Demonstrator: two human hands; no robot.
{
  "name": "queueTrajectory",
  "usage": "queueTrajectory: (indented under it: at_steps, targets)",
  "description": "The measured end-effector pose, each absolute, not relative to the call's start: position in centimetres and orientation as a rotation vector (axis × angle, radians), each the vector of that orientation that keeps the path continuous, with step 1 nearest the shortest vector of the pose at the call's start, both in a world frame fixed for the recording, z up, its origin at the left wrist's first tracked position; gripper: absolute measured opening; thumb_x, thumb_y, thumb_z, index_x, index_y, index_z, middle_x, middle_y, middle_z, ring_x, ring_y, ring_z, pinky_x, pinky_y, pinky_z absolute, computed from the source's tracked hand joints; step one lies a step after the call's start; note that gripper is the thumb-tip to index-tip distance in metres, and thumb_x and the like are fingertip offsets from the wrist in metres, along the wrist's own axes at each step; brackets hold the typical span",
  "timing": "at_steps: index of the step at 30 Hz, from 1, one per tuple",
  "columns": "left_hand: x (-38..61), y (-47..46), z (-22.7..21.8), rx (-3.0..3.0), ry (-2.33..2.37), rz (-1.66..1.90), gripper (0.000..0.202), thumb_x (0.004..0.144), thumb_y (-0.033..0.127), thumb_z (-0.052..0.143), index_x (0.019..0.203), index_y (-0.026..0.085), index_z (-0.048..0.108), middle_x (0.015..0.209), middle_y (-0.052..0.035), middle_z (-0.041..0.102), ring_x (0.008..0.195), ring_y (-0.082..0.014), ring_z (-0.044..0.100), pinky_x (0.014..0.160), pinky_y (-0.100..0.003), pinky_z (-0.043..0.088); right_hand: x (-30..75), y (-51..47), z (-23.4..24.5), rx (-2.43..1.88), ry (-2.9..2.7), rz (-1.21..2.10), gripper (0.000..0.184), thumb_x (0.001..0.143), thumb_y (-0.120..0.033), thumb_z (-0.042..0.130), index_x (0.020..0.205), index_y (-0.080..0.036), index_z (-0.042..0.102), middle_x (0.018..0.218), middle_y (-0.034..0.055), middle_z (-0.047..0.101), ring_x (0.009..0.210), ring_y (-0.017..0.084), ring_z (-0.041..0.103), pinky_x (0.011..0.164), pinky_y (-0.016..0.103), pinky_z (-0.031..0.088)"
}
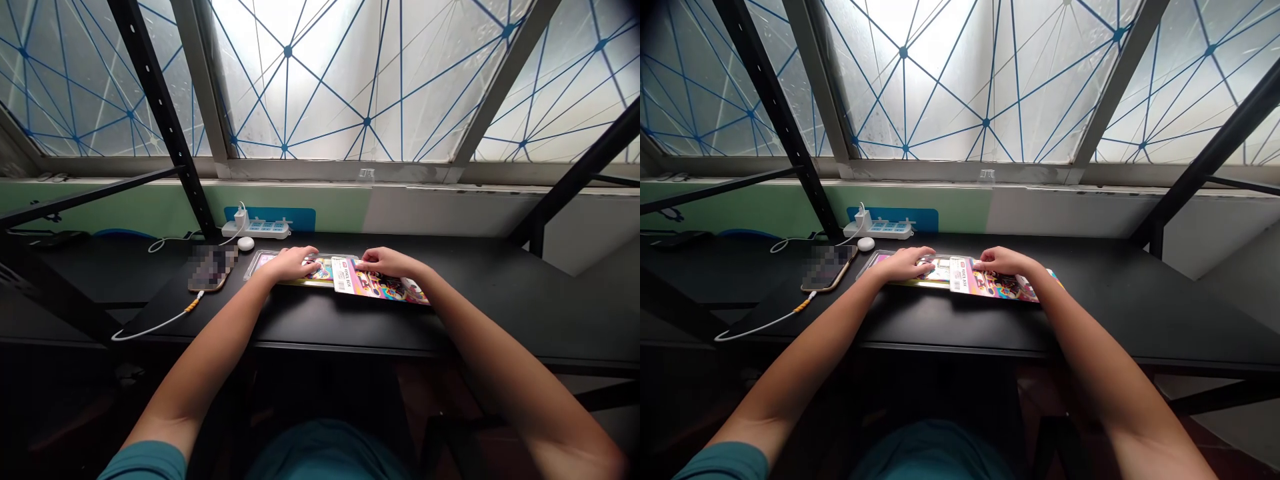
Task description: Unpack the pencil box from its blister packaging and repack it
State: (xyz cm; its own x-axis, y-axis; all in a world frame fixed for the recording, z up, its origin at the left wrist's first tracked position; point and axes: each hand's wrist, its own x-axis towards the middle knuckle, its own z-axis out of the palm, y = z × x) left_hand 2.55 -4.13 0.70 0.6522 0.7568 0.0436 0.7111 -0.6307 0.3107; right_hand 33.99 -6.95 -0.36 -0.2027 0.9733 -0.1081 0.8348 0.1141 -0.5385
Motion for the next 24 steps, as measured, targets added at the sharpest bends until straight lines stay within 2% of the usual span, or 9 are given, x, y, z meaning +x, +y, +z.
queueTrajectory:
  at_steps: [3, 6, 16, 24]
  targets:
    - [2.4, -4.2, 1.0, 2.612, 1.159, 0.243, 0.057, 0.095, 0.059, 0.044, 0.141, 0.026, 0.053, 0.142, -0.0069, 0.062, 0.127, -0.0324, 0.058, 0.109, -0.042, 0.039, 36.0, -5.5, 0.2, -1.822, -2.118, 0.865, 0.058, 0.066, -0.078, 0.071, 0.082, -0.022, 0.074, 0.076, 0.003, 0.072, 0.066, 0.017, 0.059, 0.055, 0.028, 0.041]
    - [2.4, -4.2, 1.1, 2.614, 1.141, 0.244, 0.057, 0.094, 0.059, 0.045, 0.14, 0.026, 0.055, 0.142, -0.0063, 0.063, 0.126, -0.0321, 0.059, 0.108, -0.041, 0.04, 37.3, -5.1, 0.1, -1.832, -2.077, 0.915, 0.063, 0.063, -0.081, 0.071, 0.085, -0.022, 0.077, 0.08, 0.0045, 0.073, 0.069, 0.018, 0.06, 0.056, 0.028, 0.042]
    - [2.1, -3.8, 0.7, 2.568, 1.109, 0.282, 0.059, 0.092, 0.06, 0.049, 0.141, 0.027, 0.057, 0.141, -0.0066, 0.063, 0.123, -0.0328, 0.061, 0.103, -0.038, 0.044, 38.4, -6.4, -1.5, -1.807, -1.962, 0.93, 0.063, 0.069, -0.079, 0.069, 0.097, -0.023, 0.078, 0.095, 0.0056, 0.076, 0.081, 0.022, 0.065, 0.065, 0.029, 0.047]
    - [2.2, -3.8, 0.7, 2.551, 1.112, 0.291, 0.058, 0.092, 0.06, 0.05, 0.141, 0.029, 0.057, 0.14, -0.006, 0.064, 0.124, -0.033, 0.061, 0.103, -0.037, 0.044, 38.9, -6.6, -1.1, -1.801, -1.897, 0.831, 0.058, 0.068, -0.073, 0.074, 0.095, -0.022, 0.077, 0.093, 0.0058, 0.076, 0.084, 0.023, 0.066, 0.069, 0.03, 0.049]
